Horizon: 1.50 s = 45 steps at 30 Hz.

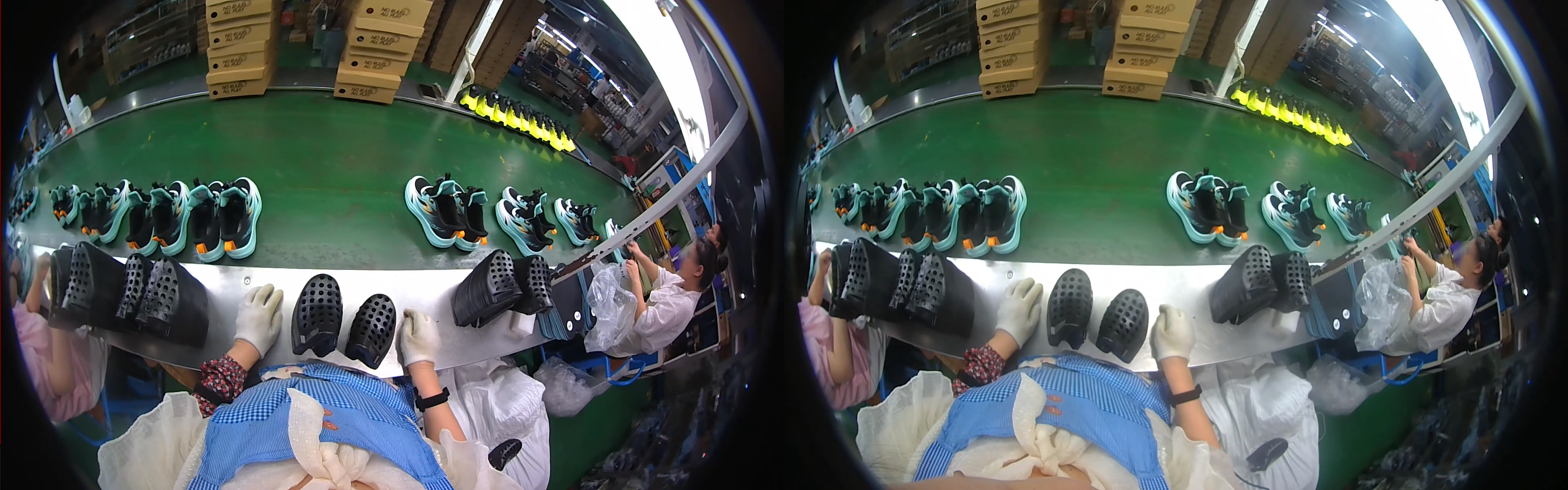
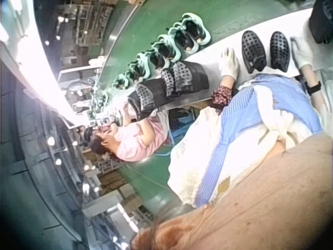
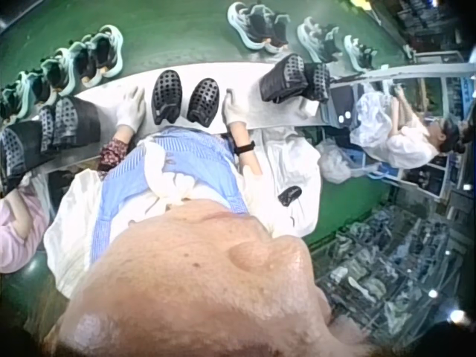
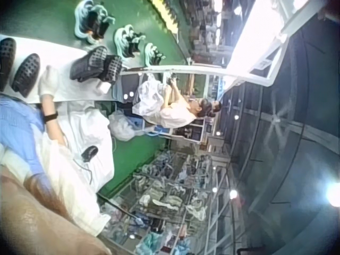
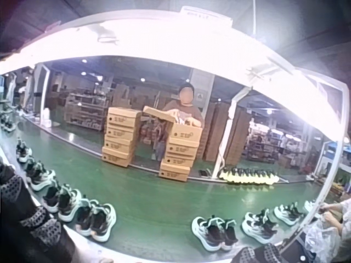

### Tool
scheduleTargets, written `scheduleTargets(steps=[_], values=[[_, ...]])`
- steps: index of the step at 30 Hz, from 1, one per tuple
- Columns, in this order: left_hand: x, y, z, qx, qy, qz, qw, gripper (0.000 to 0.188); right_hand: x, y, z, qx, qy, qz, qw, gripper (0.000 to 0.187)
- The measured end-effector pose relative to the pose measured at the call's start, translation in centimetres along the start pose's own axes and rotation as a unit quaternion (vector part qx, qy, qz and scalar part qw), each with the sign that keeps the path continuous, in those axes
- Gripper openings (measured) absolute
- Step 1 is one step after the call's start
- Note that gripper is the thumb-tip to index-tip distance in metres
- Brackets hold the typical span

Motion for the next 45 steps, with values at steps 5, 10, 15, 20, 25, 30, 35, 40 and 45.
scheduleTargets(steps=[5,10,15,20,25,30,35,40,45], values=[[0.3,0.2,0.0,0.001,0.002,-0.006,1.000,0.037,0.4,-0.2,-0.1,-0.032,-0.014,0.002,0.999,0.019],[0.4,0.2,0.0,-0.001,0.002,0.001,1.000,0.037,0.2,-0.1,-0.3,-0.024,-0.011,0.003,1.000,0.020],[0.2,0.2,0.5,0.006,-0.025,0.004,1.000,0.037,0.5,0.2,-0.1,-0.032,0.015,0.029,0.999,0.018],[0.4,0.6,1.1,-0.009,-0.052,0.007,0.999,0.038,3.4,1.5,1.3,-0.059,0.028,0.026,0.998,0.021],[0.7,0.1,1.8,-0.003,-0.087,0.008,0.996,0.039,8.3,-2.2,8.5,0.005,0.045,-0.013,0.999,0.019],[1.2,-0.2,1.7,0.024,-0.144,-0.019,0.989,0.034,7.4,-2.7,18.0,0.093,0.004,-0.145,0.985,0.024],[3.5,-0.1,2.3,0.048,-0.152,-0.029,0.987,0.031,3.6,3.4,22.7,-0.063,-0.227,-0.347,0.908,0.053],[6.3,0.4,3.1,0.049,-0.154,-0.060,0.985,0.031,-0.3,4.3,23.7,-0.005,-0.298,-0.301,0.906,0.048],[6.9,0.7,4.6,0.043,-0.130,-0.089,0.987,0.030,0.1,-1.8,23.3,-0.033,-0.334,-0.057,0.940,0.060]])
Point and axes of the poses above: each hand's wrist, its own z-axis towards the middle knuckle, its own x-axis out of the back of the hand, y = z × x, the point moved 9 cm from there along z, towards the middle knuckle, and after that the axes turned 10 degrees about x, right-handed, at the moved point
